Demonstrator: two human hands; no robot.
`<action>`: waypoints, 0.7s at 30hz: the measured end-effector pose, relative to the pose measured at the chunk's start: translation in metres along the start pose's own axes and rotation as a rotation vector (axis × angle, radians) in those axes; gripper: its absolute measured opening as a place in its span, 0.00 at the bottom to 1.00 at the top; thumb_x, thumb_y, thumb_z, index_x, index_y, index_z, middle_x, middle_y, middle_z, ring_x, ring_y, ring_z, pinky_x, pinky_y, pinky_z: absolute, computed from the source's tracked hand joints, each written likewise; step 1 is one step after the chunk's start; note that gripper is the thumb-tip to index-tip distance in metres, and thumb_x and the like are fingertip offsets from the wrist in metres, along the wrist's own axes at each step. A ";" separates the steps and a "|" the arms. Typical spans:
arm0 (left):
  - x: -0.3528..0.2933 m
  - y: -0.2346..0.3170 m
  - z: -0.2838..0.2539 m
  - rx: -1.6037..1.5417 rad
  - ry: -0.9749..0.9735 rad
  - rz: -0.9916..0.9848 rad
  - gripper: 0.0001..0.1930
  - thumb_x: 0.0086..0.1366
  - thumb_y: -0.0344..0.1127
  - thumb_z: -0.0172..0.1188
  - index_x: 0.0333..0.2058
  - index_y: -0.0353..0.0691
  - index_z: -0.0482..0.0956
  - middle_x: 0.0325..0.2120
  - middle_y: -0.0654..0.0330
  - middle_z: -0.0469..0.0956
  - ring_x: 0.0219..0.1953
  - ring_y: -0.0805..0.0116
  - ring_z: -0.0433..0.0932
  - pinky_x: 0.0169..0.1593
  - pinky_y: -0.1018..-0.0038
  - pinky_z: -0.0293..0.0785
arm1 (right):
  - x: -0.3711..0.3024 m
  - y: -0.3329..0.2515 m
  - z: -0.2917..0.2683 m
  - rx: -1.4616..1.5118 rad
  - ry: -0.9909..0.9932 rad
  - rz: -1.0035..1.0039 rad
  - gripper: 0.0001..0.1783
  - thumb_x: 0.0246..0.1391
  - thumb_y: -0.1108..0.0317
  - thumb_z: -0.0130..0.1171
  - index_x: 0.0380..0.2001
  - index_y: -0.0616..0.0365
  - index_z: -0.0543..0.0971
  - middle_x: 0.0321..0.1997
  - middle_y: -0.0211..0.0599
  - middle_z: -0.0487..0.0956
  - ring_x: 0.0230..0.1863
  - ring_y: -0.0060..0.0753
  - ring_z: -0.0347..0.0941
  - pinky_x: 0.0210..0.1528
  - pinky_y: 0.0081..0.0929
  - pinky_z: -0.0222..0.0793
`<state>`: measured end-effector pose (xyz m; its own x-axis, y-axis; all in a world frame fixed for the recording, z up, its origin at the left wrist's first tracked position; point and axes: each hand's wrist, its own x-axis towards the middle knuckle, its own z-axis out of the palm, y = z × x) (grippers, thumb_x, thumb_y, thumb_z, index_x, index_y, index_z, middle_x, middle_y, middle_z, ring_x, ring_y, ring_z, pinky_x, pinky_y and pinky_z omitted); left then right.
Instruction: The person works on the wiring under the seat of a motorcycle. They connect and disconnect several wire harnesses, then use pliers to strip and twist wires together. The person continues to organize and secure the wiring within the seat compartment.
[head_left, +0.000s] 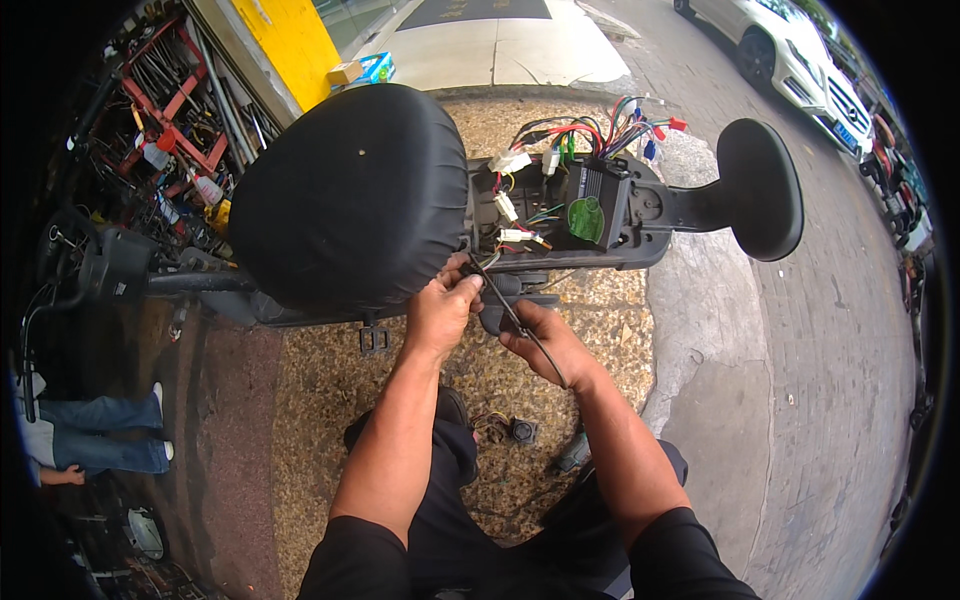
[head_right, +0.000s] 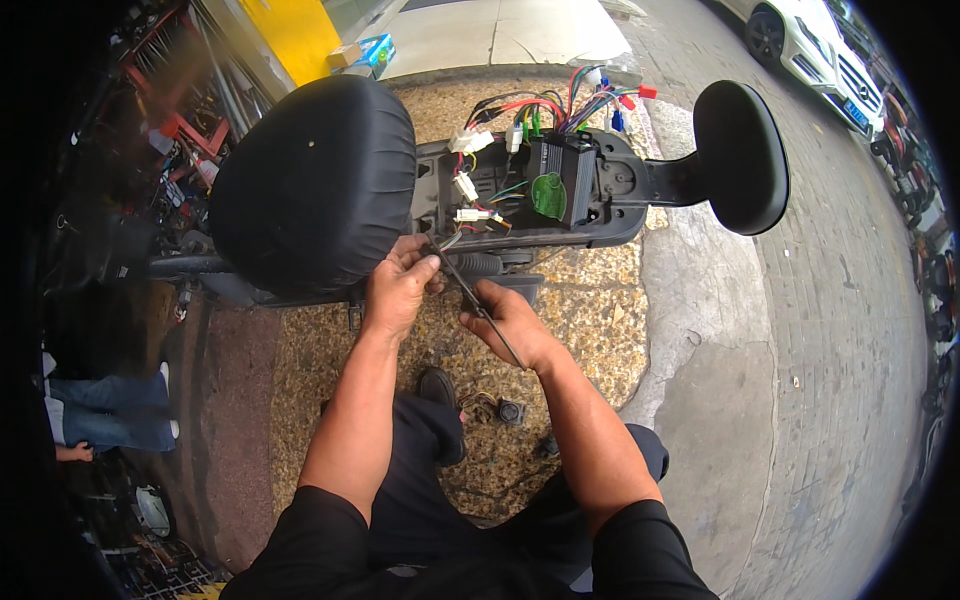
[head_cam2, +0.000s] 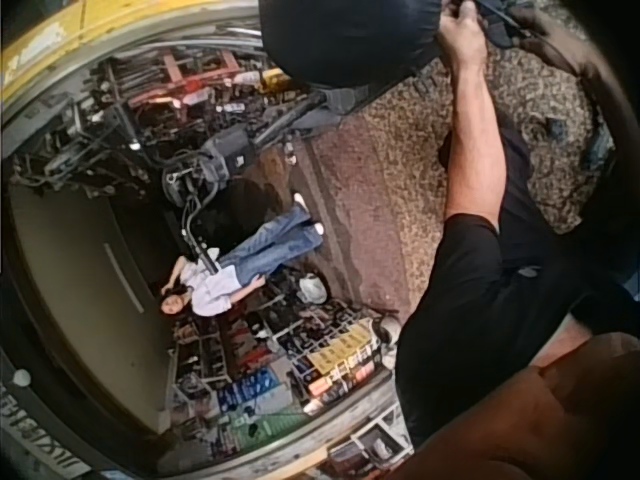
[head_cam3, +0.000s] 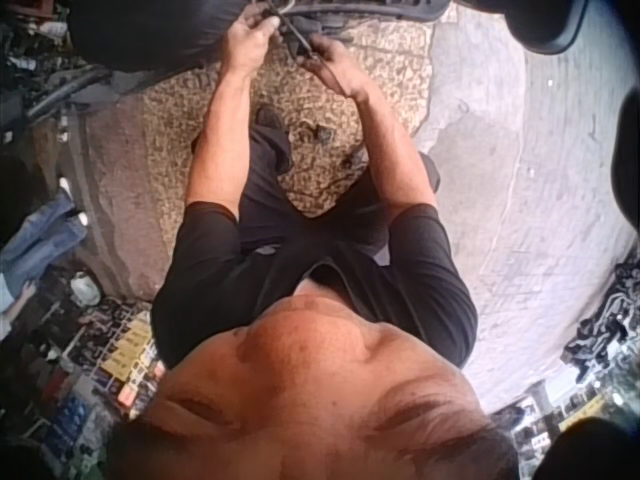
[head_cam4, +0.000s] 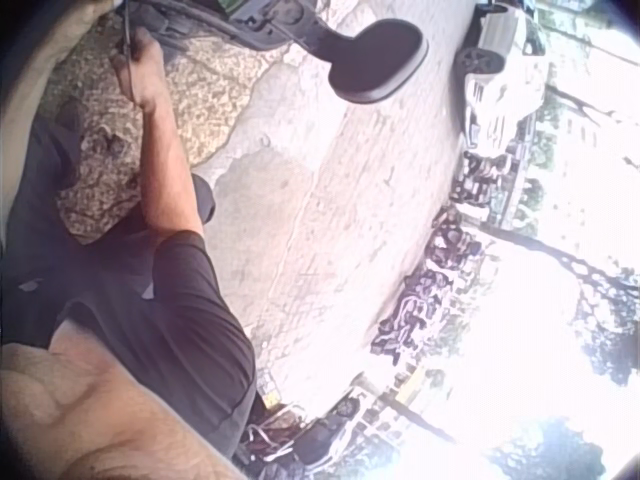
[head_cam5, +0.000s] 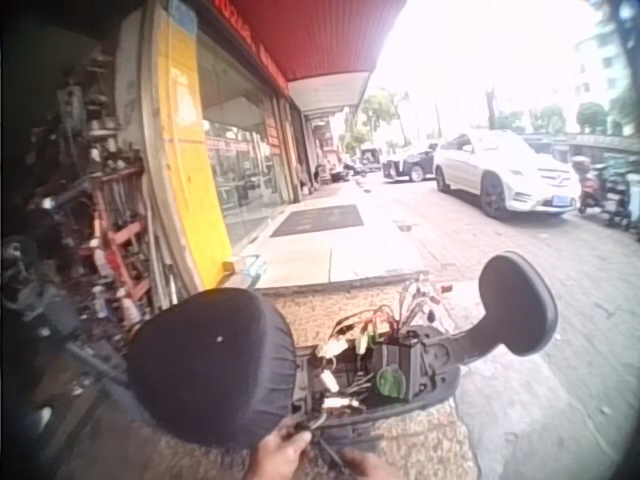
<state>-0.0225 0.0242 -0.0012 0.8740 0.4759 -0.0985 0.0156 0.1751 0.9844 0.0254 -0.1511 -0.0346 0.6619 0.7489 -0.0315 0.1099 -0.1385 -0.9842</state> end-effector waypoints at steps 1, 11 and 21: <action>0.000 0.000 0.000 0.017 -0.008 0.006 0.14 0.66 0.23 0.59 0.50 0.31 0.74 0.32 0.62 0.78 0.29 0.77 0.76 0.32 0.78 0.75 | 0.000 0.000 0.001 0.016 -0.002 -0.001 0.12 0.59 0.67 0.63 0.38 0.62 0.72 0.29 0.36 0.74 0.34 0.27 0.65 0.40 0.31 0.68; -0.001 0.001 0.001 0.100 -0.041 0.021 0.14 0.66 0.21 0.57 0.50 0.31 0.73 0.33 0.60 0.80 0.29 0.77 0.76 0.33 0.79 0.76 | 0.002 -0.004 0.004 0.080 -0.002 -0.048 0.17 0.60 0.66 0.62 0.47 0.63 0.74 0.38 0.39 0.78 0.42 0.28 0.69 0.48 0.31 0.69; -0.001 0.000 0.000 0.116 -0.028 0.017 0.13 0.66 0.23 0.58 0.50 0.34 0.74 0.33 0.62 0.80 0.31 0.78 0.76 0.34 0.79 0.76 | 0.005 0.003 0.003 0.101 -0.005 -0.037 0.15 0.60 0.64 0.63 0.43 0.63 0.74 0.34 0.38 0.78 0.38 0.27 0.69 0.44 0.31 0.69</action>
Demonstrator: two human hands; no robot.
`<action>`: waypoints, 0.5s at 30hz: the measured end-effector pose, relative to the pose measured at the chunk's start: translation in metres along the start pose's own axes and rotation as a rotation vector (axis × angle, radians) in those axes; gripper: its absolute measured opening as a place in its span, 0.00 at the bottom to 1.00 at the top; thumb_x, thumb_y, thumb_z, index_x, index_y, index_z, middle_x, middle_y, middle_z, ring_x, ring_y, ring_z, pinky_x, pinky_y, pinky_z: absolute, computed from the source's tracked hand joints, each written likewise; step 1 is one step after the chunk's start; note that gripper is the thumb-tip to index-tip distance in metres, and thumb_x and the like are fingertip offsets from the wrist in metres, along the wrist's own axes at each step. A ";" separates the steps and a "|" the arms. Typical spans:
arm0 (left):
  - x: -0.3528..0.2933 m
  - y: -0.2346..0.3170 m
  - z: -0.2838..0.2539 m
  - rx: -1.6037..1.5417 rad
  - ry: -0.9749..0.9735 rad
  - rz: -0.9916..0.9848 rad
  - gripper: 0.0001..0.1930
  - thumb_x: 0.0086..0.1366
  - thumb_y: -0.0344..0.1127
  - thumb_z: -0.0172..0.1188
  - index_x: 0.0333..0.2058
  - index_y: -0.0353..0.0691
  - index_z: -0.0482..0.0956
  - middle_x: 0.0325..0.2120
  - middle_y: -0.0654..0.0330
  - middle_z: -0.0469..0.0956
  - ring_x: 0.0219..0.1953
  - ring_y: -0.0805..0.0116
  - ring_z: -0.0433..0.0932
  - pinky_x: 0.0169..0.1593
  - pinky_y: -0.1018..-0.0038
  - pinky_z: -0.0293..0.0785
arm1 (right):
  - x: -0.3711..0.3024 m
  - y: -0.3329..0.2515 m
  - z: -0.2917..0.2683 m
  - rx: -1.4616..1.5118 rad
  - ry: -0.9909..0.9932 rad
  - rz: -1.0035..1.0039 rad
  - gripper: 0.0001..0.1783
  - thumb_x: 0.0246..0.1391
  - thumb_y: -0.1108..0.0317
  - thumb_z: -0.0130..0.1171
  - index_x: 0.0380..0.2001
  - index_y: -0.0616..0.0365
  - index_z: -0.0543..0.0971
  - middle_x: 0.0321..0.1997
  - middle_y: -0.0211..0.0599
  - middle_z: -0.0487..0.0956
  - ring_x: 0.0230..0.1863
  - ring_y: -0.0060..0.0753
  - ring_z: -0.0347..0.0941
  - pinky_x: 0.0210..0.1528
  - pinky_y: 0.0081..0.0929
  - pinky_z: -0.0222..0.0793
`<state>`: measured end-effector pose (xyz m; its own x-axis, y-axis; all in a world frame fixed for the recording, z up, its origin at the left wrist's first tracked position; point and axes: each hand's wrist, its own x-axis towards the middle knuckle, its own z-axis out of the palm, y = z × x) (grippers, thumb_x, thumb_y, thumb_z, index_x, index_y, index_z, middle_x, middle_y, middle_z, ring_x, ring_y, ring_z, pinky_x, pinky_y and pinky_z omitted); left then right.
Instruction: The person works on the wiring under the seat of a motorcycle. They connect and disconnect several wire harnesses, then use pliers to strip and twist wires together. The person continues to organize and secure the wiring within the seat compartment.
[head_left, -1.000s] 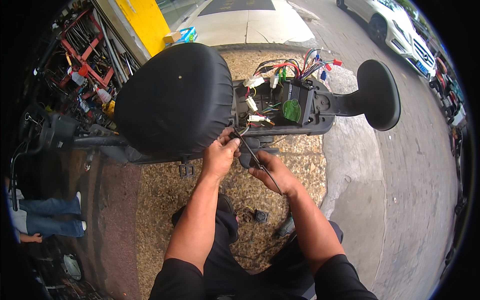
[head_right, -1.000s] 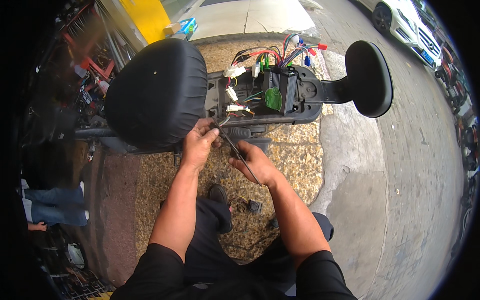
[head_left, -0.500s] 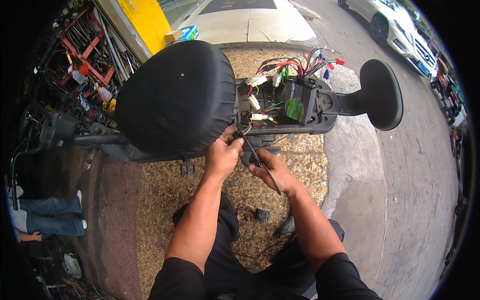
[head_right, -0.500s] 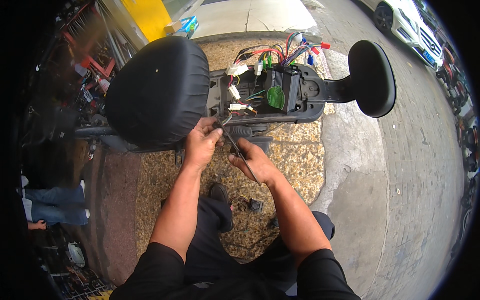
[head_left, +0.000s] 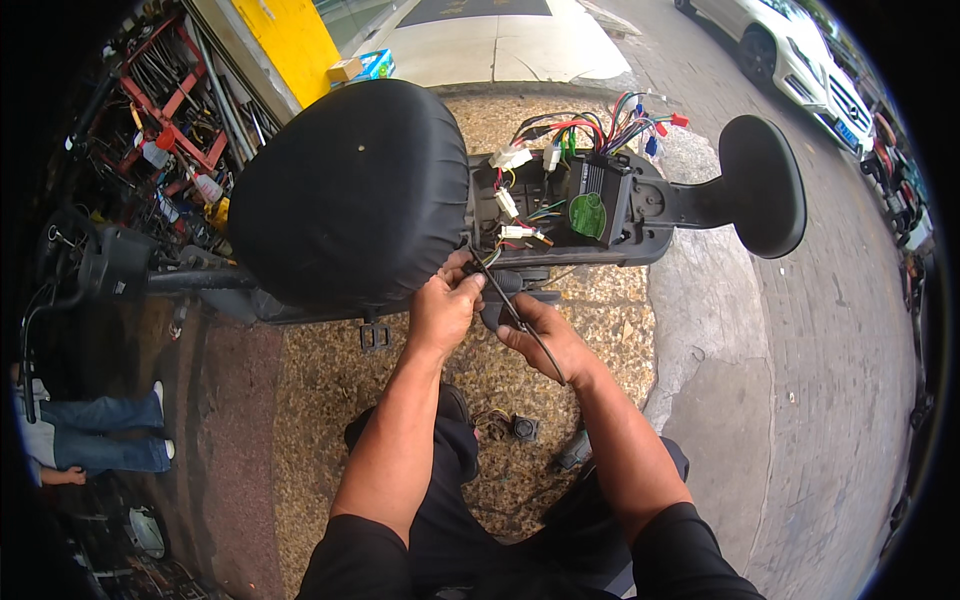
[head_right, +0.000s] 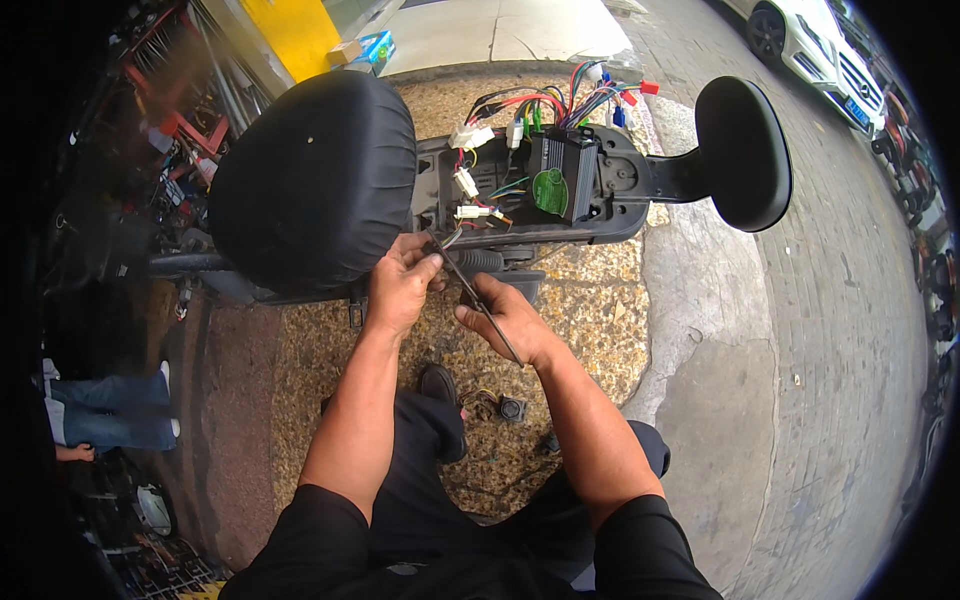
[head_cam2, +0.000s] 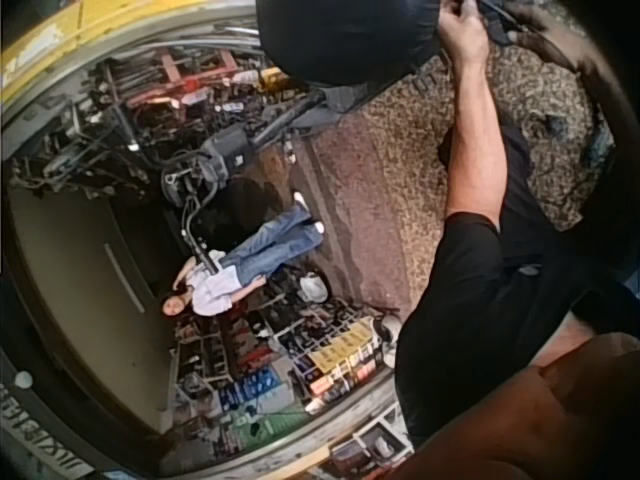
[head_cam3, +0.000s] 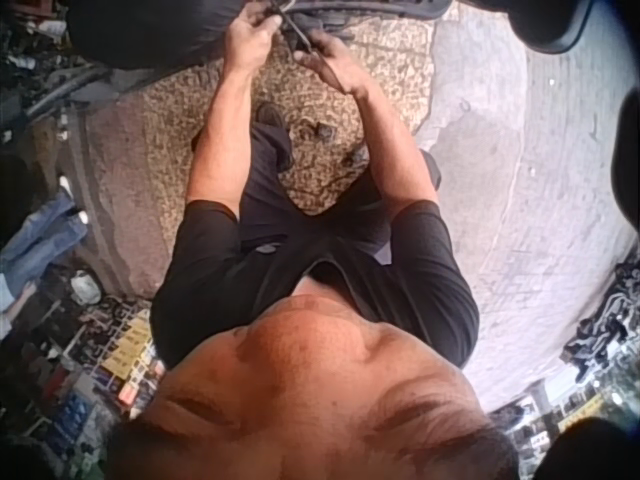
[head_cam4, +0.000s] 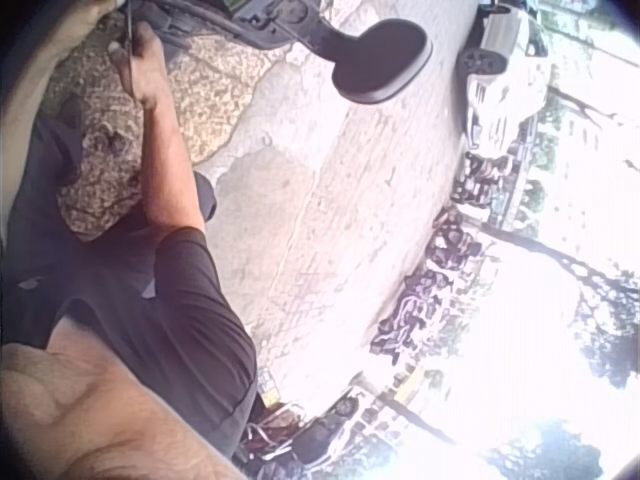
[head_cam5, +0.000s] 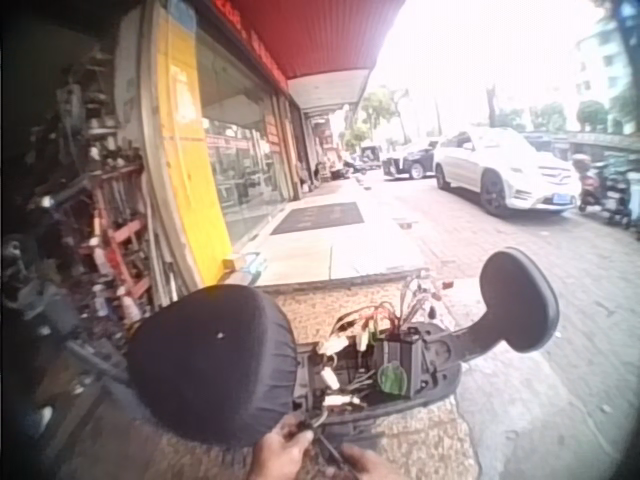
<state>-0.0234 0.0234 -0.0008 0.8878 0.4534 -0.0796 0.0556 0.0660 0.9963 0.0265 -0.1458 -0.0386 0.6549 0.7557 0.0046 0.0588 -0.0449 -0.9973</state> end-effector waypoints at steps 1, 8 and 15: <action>0.000 0.000 0.000 -0.006 -0.002 -0.003 0.13 0.66 0.24 0.58 0.50 0.34 0.74 0.33 0.63 0.80 0.31 0.78 0.76 0.34 0.79 0.76 | 0.000 0.000 0.000 0.005 0.003 -0.009 0.15 0.60 0.64 0.63 0.42 0.63 0.74 0.33 0.37 0.77 0.38 0.27 0.68 0.43 0.31 0.69; -0.001 0.005 0.004 -0.068 0.046 -0.024 0.15 0.65 0.22 0.58 0.51 0.29 0.75 0.29 0.63 0.77 0.26 0.79 0.74 0.30 0.79 0.74 | 0.001 -0.005 -0.001 -0.050 -0.001 0.015 0.15 0.60 0.65 0.63 0.43 0.64 0.74 0.34 0.37 0.76 0.38 0.26 0.67 0.44 0.31 0.68; 0.004 -0.007 -0.002 0.018 -0.029 -0.010 0.15 0.66 0.23 0.57 0.51 0.33 0.73 0.36 0.61 0.80 0.31 0.77 0.77 0.33 0.79 0.76 | -0.009 -0.005 -0.005 -0.095 0.050 0.035 0.16 0.59 0.65 0.63 0.45 0.64 0.74 0.36 0.39 0.76 0.40 0.29 0.66 0.47 0.32 0.68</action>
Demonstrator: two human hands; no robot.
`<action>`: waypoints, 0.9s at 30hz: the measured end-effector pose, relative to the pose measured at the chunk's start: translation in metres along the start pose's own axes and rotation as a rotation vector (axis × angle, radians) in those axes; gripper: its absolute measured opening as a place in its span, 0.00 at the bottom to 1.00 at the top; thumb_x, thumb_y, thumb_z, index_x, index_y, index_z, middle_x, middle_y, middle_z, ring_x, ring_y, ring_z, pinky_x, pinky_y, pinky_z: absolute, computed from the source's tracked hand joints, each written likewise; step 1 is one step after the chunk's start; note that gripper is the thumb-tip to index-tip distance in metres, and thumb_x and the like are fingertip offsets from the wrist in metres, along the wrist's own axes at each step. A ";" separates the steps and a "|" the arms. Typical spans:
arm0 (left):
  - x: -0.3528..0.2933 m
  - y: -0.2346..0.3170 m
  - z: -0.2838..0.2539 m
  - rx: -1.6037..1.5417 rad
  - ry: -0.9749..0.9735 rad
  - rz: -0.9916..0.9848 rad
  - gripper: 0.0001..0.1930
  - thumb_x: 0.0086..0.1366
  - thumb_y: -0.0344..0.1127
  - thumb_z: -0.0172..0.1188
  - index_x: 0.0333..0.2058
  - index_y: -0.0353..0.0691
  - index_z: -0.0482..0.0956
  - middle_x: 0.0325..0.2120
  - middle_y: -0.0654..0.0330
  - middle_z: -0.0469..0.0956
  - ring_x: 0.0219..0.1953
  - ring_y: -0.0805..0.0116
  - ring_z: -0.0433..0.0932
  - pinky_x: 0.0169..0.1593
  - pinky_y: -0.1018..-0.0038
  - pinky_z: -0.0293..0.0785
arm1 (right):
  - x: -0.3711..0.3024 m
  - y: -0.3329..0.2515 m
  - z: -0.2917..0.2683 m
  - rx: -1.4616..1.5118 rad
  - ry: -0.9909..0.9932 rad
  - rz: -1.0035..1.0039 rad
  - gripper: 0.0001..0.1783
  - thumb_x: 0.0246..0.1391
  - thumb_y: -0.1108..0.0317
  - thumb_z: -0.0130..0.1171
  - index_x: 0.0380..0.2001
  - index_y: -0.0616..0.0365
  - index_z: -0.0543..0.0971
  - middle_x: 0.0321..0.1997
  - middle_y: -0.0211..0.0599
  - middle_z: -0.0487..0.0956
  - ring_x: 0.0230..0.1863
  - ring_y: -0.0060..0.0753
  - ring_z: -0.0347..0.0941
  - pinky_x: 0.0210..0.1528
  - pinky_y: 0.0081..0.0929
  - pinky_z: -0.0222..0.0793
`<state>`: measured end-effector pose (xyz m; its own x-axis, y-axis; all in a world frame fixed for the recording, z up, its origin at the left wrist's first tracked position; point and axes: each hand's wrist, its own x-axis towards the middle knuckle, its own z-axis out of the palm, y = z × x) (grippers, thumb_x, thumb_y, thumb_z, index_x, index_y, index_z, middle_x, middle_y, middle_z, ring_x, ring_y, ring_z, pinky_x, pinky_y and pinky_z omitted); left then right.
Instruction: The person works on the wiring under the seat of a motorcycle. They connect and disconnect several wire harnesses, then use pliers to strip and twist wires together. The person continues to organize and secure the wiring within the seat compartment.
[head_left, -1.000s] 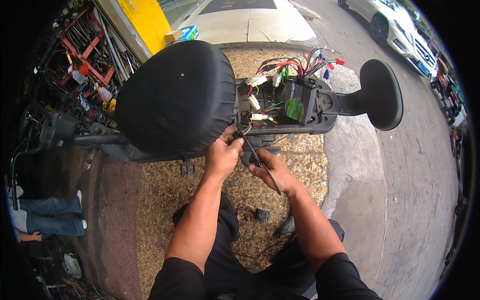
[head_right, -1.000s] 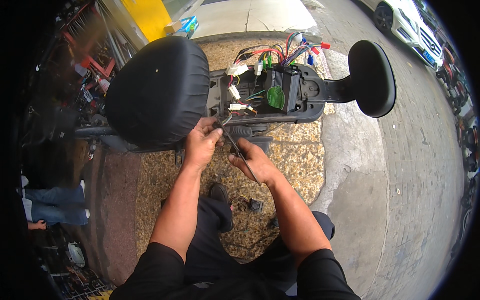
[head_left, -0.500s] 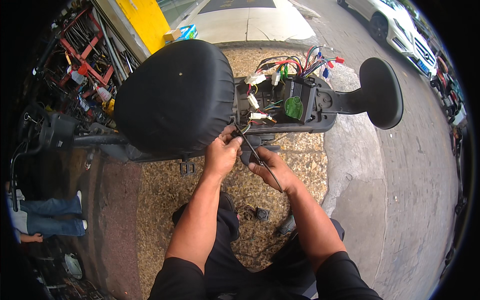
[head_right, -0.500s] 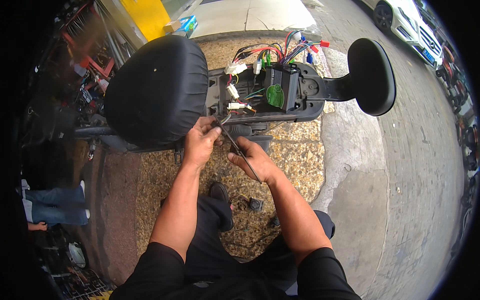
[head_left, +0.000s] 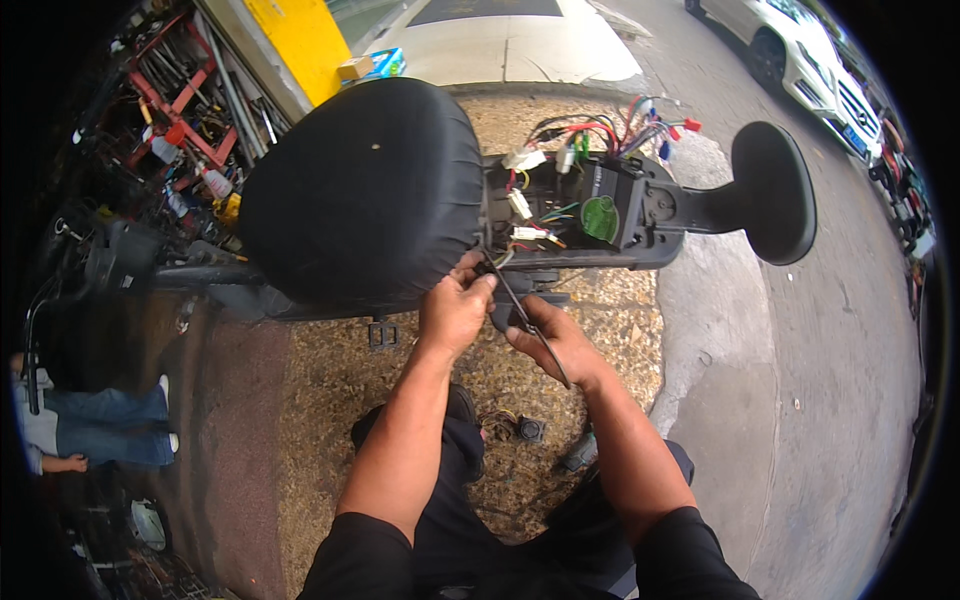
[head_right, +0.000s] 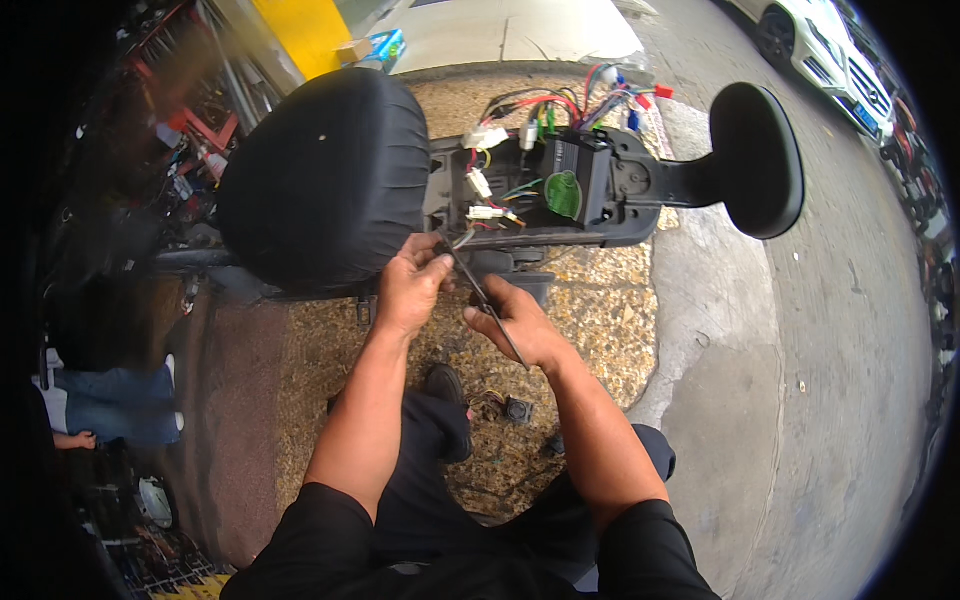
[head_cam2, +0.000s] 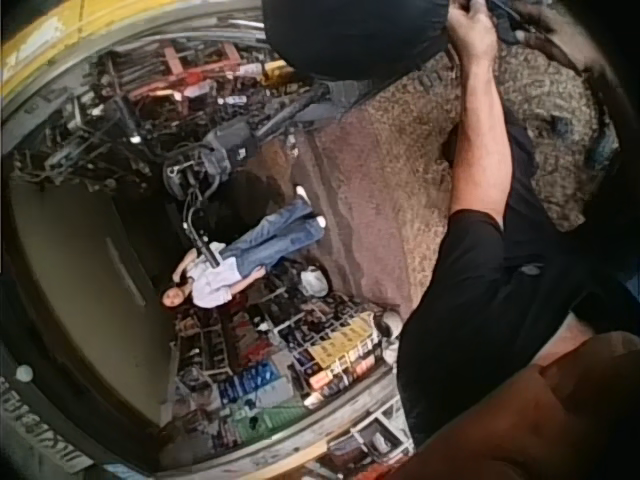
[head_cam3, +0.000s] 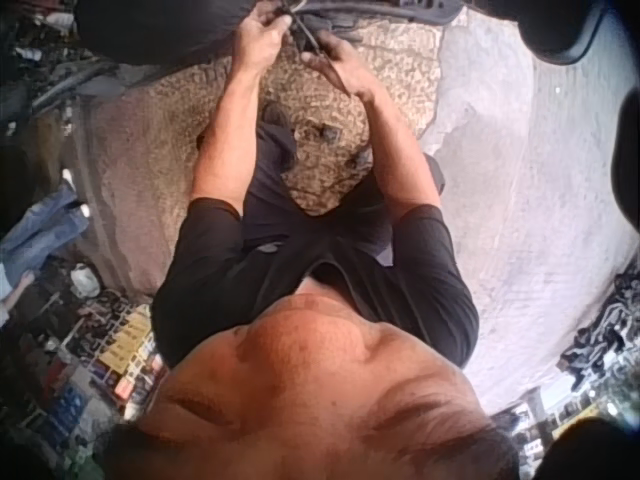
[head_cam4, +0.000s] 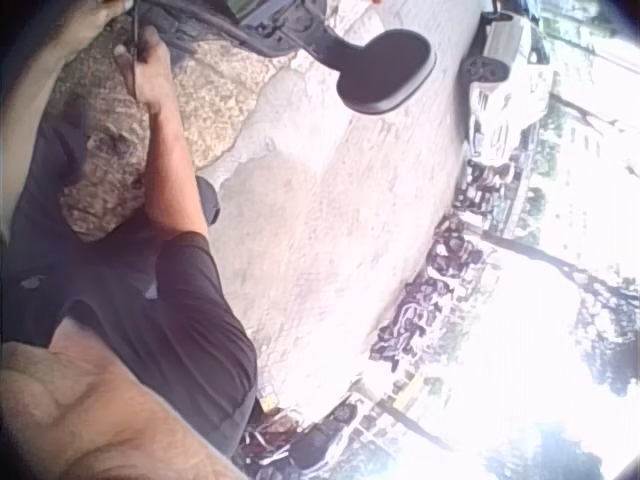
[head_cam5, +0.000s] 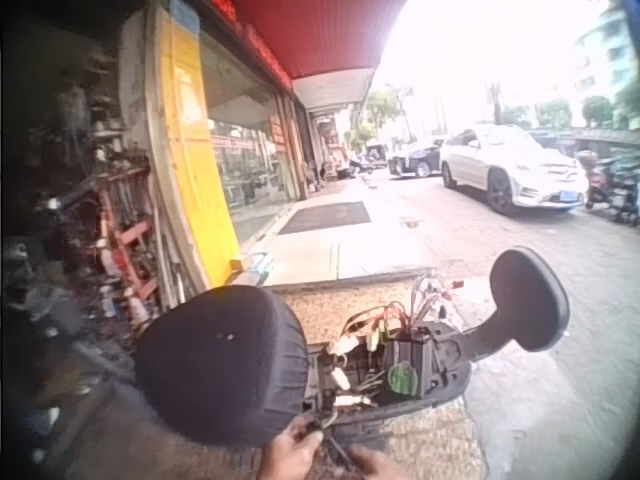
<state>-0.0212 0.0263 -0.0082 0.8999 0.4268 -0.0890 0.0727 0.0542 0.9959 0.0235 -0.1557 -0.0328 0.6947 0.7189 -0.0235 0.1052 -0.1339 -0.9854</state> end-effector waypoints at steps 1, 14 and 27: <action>0.001 -0.003 0.002 0.074 0.058 -0.024 0.15 0.66 0.24 0.57 0.51 0.33 0.74 0.35 0.61 0.80 0.32 0.77 0.77 0.33 0.79 0.75 | 0.005 -0.003 0.003 -0.038 -0.025 -0.014 0.16 0.59 0.65 0.63 0.45 0.64 0.74 0.36 0.38 0.76 0.40 0.30 0.66 0.47 0.33 0.68; 0.009 -0.016 0.010 0.130 0.042 0.133 0.10 0.66 0.21 0.56 0.45 0.33 0.75 0.26 0.64 0.75 0.23 0.79 0.70 0.26 0.77 0.66 | 0.000 -0.009 0.005 0.130 -0.013 0.116 0.12 0.58 0.66 0.63 0.42 0.58 0.74 0.25 0.23 0.70 0.21 0.17 0.62 0.22 0.21 0.59; 0.001 -0.005 0.000 -0.239 0.078 -0.059 0.15 0.67 0.29 0.60 0.52 0.38 0.76 0.33 0.65 0.79 0.30 0.78 0.75 0.34 0.78 0.77 | -0.018 -0.011 0.006 0.126 -0.024 0.132 0.13 0.62 0.63 0.62 0.46 0.56 0.75 0.24 0.20 0.68 0.22 0.14 0.61 0.23 0.19 0.56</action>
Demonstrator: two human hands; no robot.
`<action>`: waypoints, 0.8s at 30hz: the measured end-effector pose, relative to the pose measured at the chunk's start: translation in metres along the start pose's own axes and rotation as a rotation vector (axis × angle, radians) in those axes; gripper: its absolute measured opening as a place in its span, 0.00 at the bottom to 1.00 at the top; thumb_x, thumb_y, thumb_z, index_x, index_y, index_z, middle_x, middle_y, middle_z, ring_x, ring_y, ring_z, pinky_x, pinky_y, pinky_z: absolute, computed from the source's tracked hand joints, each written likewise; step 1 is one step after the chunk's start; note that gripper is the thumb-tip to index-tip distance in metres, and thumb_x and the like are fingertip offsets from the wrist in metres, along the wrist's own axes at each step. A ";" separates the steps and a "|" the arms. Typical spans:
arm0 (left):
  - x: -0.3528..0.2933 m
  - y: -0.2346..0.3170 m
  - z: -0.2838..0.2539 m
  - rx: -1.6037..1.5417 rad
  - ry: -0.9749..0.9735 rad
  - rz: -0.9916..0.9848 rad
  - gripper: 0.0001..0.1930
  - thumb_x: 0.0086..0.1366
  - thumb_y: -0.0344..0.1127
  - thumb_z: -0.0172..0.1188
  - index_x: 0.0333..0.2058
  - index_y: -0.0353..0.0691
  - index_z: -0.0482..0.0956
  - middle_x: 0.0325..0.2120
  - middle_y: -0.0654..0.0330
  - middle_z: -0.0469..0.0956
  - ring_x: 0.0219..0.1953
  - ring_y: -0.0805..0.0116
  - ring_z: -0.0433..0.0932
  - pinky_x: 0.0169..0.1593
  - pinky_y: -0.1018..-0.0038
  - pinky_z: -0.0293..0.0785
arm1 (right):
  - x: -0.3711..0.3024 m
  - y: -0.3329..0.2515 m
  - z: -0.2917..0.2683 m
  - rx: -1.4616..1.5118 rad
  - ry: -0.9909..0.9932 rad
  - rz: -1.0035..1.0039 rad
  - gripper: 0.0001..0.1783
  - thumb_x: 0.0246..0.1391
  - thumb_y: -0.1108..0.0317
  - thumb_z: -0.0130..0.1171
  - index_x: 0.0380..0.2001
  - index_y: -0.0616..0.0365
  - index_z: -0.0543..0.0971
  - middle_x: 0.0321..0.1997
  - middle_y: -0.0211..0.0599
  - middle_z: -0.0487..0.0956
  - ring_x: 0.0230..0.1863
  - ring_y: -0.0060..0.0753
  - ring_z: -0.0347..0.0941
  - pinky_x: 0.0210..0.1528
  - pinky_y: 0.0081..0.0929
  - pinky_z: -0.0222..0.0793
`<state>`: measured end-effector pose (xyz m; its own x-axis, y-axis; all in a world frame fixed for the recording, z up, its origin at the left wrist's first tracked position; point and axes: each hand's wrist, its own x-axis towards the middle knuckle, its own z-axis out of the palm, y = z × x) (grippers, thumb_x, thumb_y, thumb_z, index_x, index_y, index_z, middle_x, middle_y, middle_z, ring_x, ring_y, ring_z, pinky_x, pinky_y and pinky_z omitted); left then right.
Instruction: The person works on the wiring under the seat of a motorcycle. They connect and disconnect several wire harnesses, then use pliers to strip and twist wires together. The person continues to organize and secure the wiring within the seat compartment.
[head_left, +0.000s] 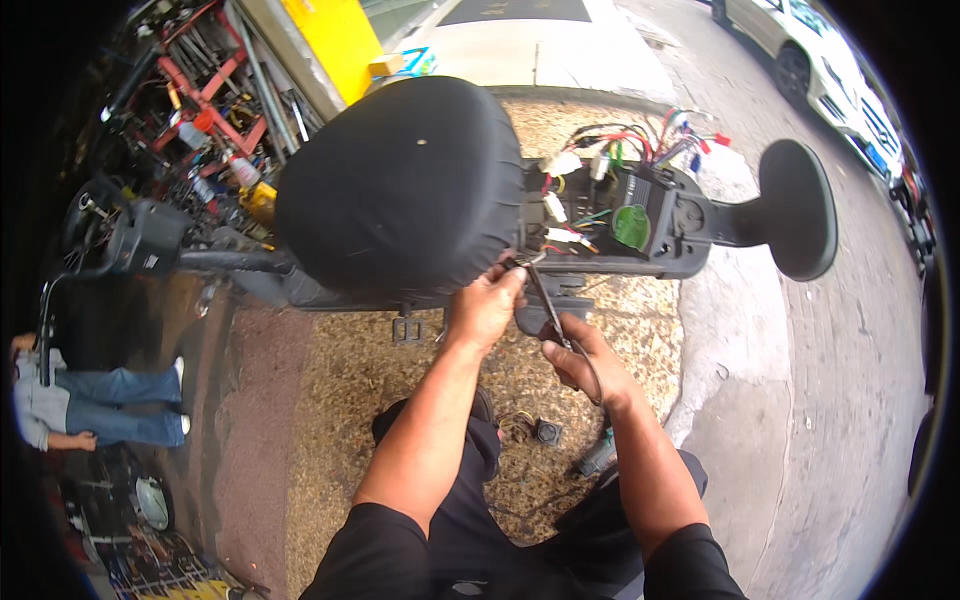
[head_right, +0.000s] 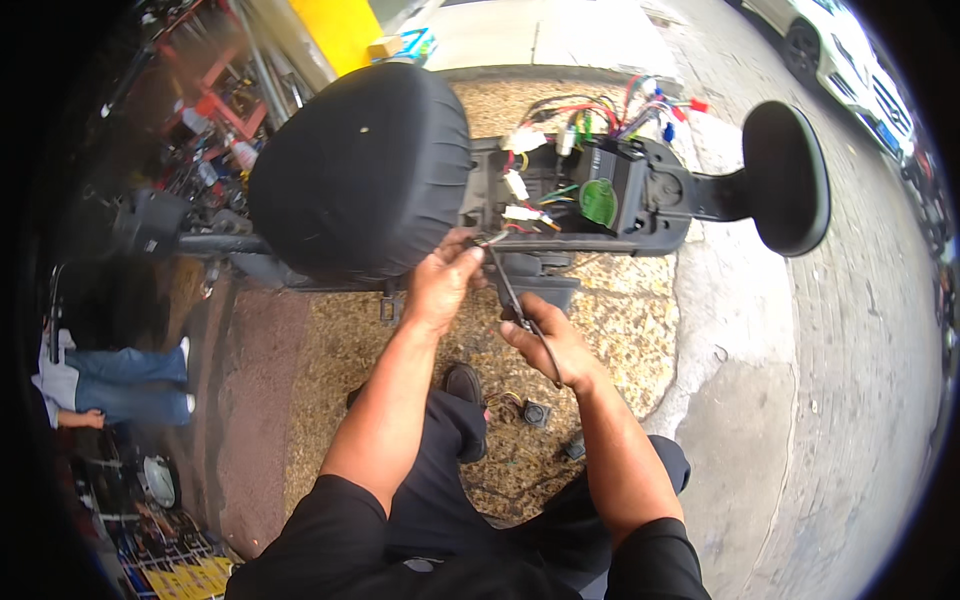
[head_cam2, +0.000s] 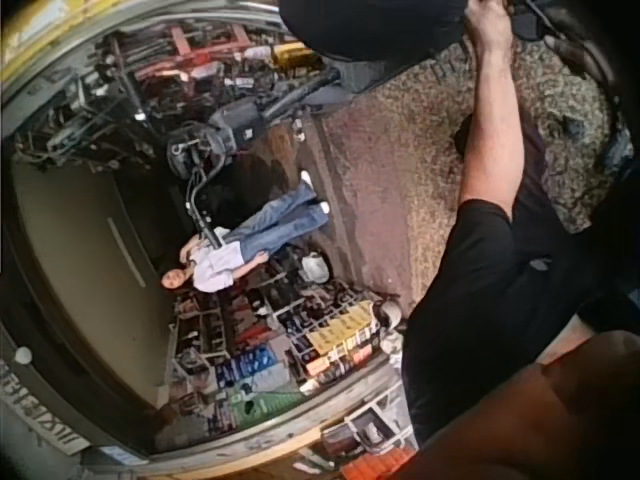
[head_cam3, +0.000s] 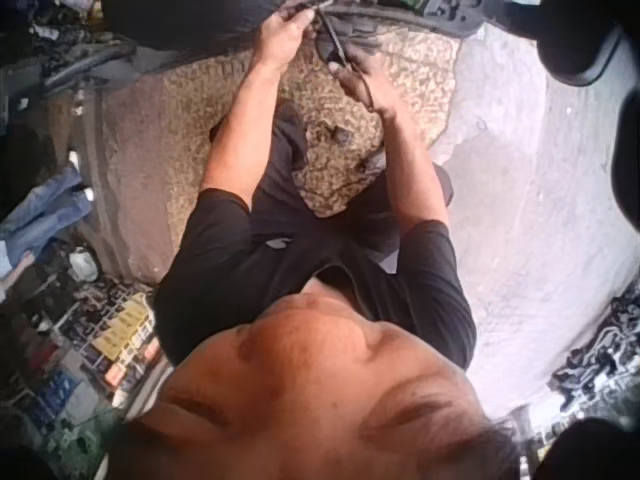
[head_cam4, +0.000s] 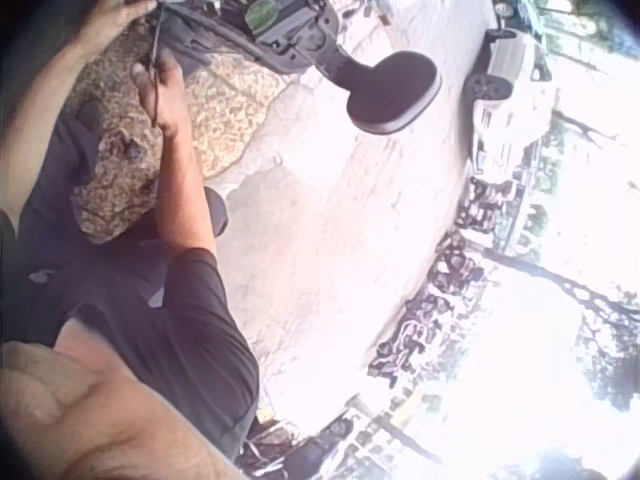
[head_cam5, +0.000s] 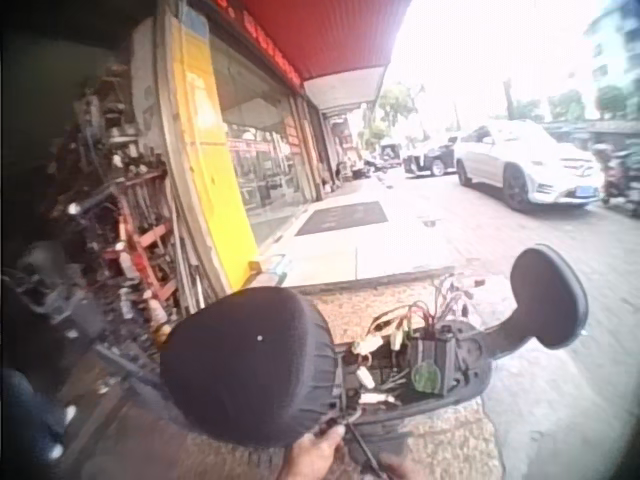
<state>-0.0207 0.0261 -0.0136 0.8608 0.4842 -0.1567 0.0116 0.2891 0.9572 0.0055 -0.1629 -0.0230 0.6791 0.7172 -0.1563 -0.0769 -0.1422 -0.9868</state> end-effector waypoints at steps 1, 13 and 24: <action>-0.003 0.004 0.001 0.010 -0.012 0.029 0.14 0.67 0.27 0.60 0.51 0.36 0.76 0.32 0.65 0.78 0.29 0.78 0.74 0.33 0.78 0.76 | -0.003 -0.002 -0.001 0.038 -0.055 0.025 0.12 0.63 0.63 0.61 0.45 0.56 0.74 0.24 0.20 0.68 0.22 0.14 0.60 0.23 0.19 0.55; -0.005 0.015 0.002 0.003 -0.002 -0.011 0.10 0.68 0.31 0.60 0.47 0.39 0.78 0.31 0.67 0.77 0.29 0.79 0.73 0.33 0.76 0.77 | -0.004 -0.001 -0.005 0.122 -0.102 0.094 0.13 0.61 0.60 0.63 0.37 0.57 0.74 0.23 0.24 0.69 0.24 0.18 0.63 0.25 0.24 0.59; 0.001 0.015 -0.009 -0.047 -0.102 -0.074 0.07 0.69 0.35 0.60 0.44 0.46 0.80 0.29 0.72 0.75 0.30 0.81 0.71 0.34 0.76 0.75 | 0.010 0.023 0.003 -0.173 0.051 -0.224 0.14 0.59 0.64 0.64 0.41 0.60 0.73 0.25 0.27 0.72 0.28 0.29 0.64 0.34 0.30 0.67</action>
<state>-0.0243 0.0378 -0.0019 0.9057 0.3747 -0.1983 0.0550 0.3599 0.9314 0.0085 -0.1565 -0.0471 0.7013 0.7093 0.0718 0.2022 -0.1013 -0.9741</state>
